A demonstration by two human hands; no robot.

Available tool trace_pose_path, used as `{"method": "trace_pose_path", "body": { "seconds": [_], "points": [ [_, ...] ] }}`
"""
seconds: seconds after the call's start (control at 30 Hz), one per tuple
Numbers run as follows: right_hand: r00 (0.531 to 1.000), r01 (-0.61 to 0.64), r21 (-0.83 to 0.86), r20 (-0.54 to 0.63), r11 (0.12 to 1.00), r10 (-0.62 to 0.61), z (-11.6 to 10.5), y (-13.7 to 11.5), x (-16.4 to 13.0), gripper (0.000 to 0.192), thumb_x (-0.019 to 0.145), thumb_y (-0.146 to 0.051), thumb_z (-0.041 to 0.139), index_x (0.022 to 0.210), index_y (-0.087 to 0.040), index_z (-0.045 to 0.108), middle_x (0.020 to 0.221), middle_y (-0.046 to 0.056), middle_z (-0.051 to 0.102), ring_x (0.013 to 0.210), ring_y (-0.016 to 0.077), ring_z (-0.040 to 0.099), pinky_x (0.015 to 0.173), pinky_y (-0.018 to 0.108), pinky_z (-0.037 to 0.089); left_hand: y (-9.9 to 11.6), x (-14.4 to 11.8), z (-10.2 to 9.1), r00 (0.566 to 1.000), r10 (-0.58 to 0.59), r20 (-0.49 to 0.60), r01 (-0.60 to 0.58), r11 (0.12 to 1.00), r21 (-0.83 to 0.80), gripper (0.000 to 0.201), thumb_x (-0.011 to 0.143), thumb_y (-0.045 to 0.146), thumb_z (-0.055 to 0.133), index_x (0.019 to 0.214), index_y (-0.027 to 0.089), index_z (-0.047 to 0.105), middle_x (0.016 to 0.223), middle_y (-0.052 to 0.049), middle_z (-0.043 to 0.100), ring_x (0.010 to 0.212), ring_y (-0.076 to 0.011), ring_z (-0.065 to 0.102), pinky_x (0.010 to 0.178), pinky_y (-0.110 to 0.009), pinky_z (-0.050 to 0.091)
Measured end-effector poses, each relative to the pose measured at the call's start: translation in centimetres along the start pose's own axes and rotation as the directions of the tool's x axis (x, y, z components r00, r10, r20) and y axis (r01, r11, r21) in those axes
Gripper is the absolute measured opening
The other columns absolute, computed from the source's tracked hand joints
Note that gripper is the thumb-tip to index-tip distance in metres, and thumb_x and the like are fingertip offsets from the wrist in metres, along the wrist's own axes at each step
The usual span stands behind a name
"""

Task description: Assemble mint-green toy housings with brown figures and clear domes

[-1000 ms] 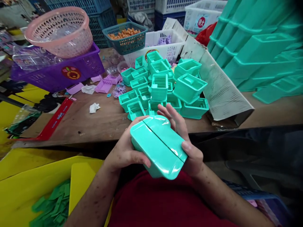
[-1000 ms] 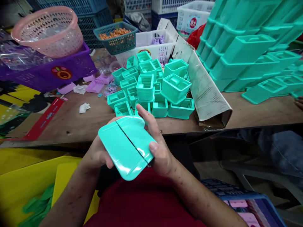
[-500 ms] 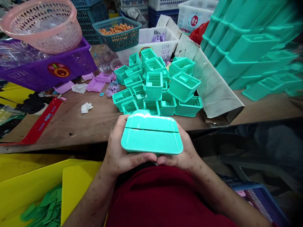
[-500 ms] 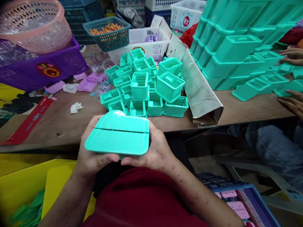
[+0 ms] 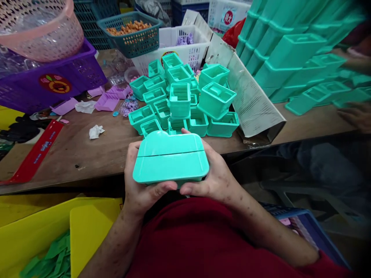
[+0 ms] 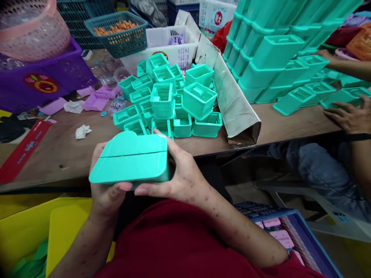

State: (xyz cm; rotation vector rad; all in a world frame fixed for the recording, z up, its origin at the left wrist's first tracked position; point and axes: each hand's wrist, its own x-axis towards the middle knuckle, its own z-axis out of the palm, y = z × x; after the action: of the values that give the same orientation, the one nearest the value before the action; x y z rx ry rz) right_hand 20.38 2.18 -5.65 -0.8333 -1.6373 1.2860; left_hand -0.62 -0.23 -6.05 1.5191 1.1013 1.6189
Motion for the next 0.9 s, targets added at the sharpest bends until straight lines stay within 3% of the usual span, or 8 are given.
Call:
{"method": "trace_pose_path", "body": {
  "seconds": [0.17,0.27,0.37,0.47,0.7,0.8,0.9],
  "points": [
    [0.993,-0.066,-0.030,-0.105,0.997,0.062,0.4,-1.5,-0.1,0.106,0.063,-0.060,0.106,0.152,-0.025,0.061,0.145,0.011,0.073,0.135,0.0375,0.069,0.113,0.048,0.059,-1.9,-0.9,-0.1,0.974,-0.224,-0.043,0.218,0.968,-0.123,0.081,0.084,0.086,0.073,0.137,0.025,0.065,0.130,-0.011,0.071,0.117,-0.0327,0.070,0.097,-0.043,0.062],
    [0.984,-0.131,-0.135,-0.141,0.982,0.112,0.4,-1.9,-0.1,0.100,0.065,-0.063,0.104,0.148,-0.025,0.063,0.133,0.010,0.078,0.122,0.0366,0.075,0.102,0.048,0.063,-3.0,-1.5,-1.0,0.947,-0.322,-0.006,0.317,0.935,-0.156,0.083,0.085,0.086,0.073,0.142,0.026,0.066,0.134,-0.013,0.072,0.128,-0.0361,0.069,0.104,-0.047,0.061],
    [0.980,-0.171,-0.182,-0.130,0.968,0.148,0.4,-2.0,-0.3,0.093,0.068,-0.065,0.101,0.145,-0.028,0.064,0.125,0.007,0.079,0.109,0.0329,0.077,0.090,0.044,0.065,-3.9,-1.9,-2.1,0.938,-0.343,0.049,0.347,0.925,-0.155,0.079,0.082,0.079,0.082,0.140,0.025,0.071,0.132,-0.013,0.075,0.133,-0.0373,0.068,0.111,-0.049,0.059],
    [0.974,-0.212,-0.161,-0.118,0.964,0.195,0.6,-2.1,-0.3,0.086,0.072,-0.067,0.098,0.142,-0.030,0.064,0.119,0.005,0.079,0.100,0.0294,0.078,0.082,0.040,0.066,-4.5,-2.1,-2.6,0.938,-0.345,0.023,0.345,0.929,-0.131,0.071,0.084,0.075,0.083,0.133,0.024,0.076,0.125,-0.011,0.079,0.123,-0.0350,0.073,0.106,-0.047,0.062],
    [0.968,-0.248,-0.178,-0.089,0.952,0.236,0.9,-2.3,-0.2,0.085,0.074,-0.073,0.093,0.141,-0.029,0.064,0.123,0.006,0.079,0.108,0.0316,0.077,0.094,0.046,0.066,-3.0,-1.1,-1.7,0.919,-0.394,-0.018,0.386,0.909,-0.159,0.073,0.078,0.073,0.089,0.132,0.025,0.077,0.126,-0.009,0.081,0.119,-0.0358,0.076,0.100,-0.044,0.067],
    [0.995,-0.096,-0.195,-0.040,0.976,0.090,-0.1,-2.3,-0.3,0.100,0.080,-0.076,0.088,0.160,-0.029,0.050,0.159,0.012,0.062,0.141,0.0370,0.065,0.113,0.053,0.060,-1.5,0.4,-1.5,0.873,-0.487,0.016,0.477,0.846,-0.236,0.069,0.083,0.078,0.082,0.129,0.026,0.078,0.121,-0.008,0.083,0.117,-0.0361,0.078,0.099,-0.047,0.069],
    [0.971,0.229,-0.324,0.005,0.918,-0.241,-1.9,-2.0,-0.1,0.117,0.070,-0.084,0.089,0.167,-0.036,0.045,0.184,0.005,0.028,0.168,0.0433,0.030,0.134,0.063,0.036,-0.6,1.4,-1.4,0.802,-0.559,0.210,0.597,0.754,-0.276,0.058,0.092,0.077,0.072,0.122,0.028,0.079,0.113,-0.006,0.084,0.104,-0.0332,0.083,0.088,-0.047,0.072]
  ]
}}
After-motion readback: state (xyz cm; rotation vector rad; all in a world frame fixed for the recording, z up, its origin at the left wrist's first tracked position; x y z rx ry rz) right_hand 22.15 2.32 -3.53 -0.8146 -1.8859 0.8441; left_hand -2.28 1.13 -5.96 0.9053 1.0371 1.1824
